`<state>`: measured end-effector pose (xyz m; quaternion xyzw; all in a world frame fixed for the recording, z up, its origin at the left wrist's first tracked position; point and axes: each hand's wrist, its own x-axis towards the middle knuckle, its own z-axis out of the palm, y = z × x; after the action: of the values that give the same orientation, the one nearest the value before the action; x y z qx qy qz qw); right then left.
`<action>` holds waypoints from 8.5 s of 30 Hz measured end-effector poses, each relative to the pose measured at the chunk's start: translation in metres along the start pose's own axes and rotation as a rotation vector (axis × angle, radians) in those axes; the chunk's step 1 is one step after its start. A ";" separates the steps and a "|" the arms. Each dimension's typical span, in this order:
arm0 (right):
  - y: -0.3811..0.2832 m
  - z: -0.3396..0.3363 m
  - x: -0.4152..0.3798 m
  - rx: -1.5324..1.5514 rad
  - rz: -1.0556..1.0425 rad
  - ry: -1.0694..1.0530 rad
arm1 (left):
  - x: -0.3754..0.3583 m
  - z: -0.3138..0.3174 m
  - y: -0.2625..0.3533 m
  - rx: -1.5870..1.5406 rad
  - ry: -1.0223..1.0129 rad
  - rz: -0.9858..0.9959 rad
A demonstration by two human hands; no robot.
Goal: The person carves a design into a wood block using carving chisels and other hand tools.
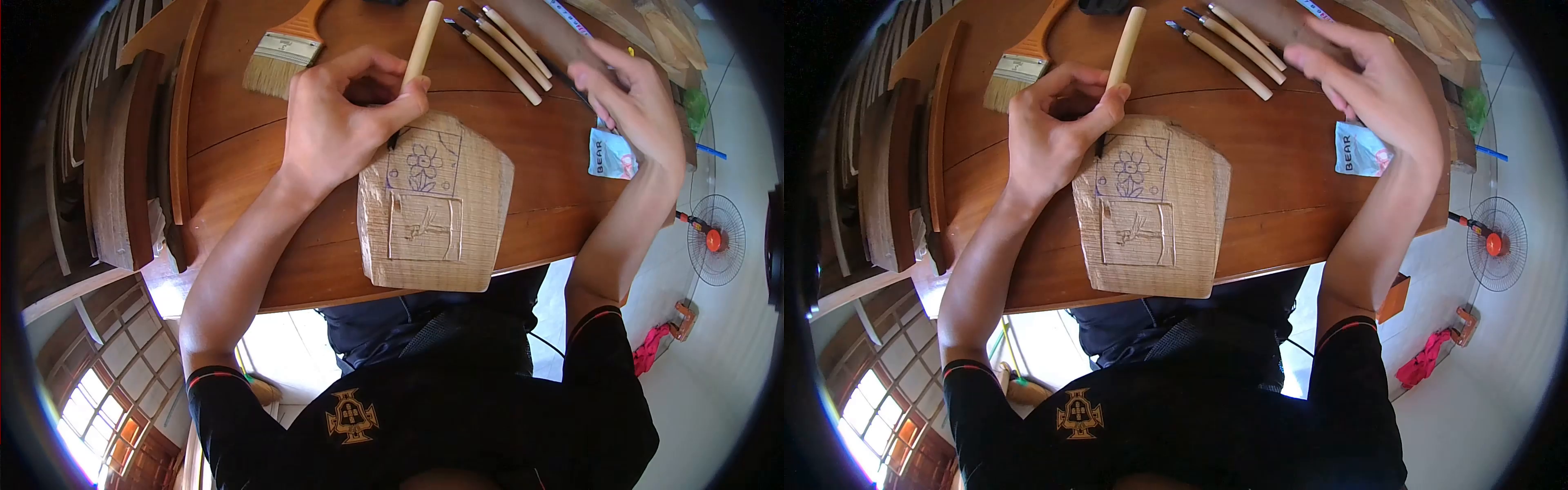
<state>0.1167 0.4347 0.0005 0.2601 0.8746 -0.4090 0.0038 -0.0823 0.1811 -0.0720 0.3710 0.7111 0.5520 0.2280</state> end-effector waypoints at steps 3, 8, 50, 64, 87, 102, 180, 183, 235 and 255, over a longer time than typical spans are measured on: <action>0.000 0.002 0.004 0.050 -0.011 0.048 | 0.002 0.001 0.000 -0.008 -0.002 -0.001; 0.004 0.005 0.002 0.018 0.029 0.078 | 0.002 0.000 -0.001 0.015 0.000 0.033; 0.007 0.030 0.030 -0.047 -0.564 0.579 | -0.064 -0.012 0.077 0.816 -0.002 -0.035; 0.009 0.032 0.030 -0.054 -0.599 0.576 | -0.016 -0.089 0.036 0.460 -0.025 -0.071; -0.010 0.054 -0.061 0.693 -0.162 -0.139 | -0.066 -0.029 0.024 0.467 -0.143 0.033; 0.006 0.102 -0.089 0.948 0.083 0.130 | -0.091 -0.013 0.055 0.617 -0.072 0.072; -0.058 0.059 -0.068 0.059 -0.220 0.300 | 0.013 -0.046 0.008 -0.046 -0.420 0.050; -0.086 0.038 -0.060 -0.082 -0.124 0.270 | 0.013 -0.045 0.008 -0.057 -0.405 0.055; -0.064 0.024 -0.043 -0.197 -0.261 0.081 | 0.017 -0.060 0.000 -0.111 -0.484 0.092; -0.065 0.038 -0.049 -0.175 -0.238 0.122 | 0.016 -0.056 0.016 -0.152 -0.589 -0.057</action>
<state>0.1214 0.3512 0.0320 0.1779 0.9302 -0.3121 -0.0751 -0.1292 0.1613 -0.0397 0.4768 0.5812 0.4658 0.4667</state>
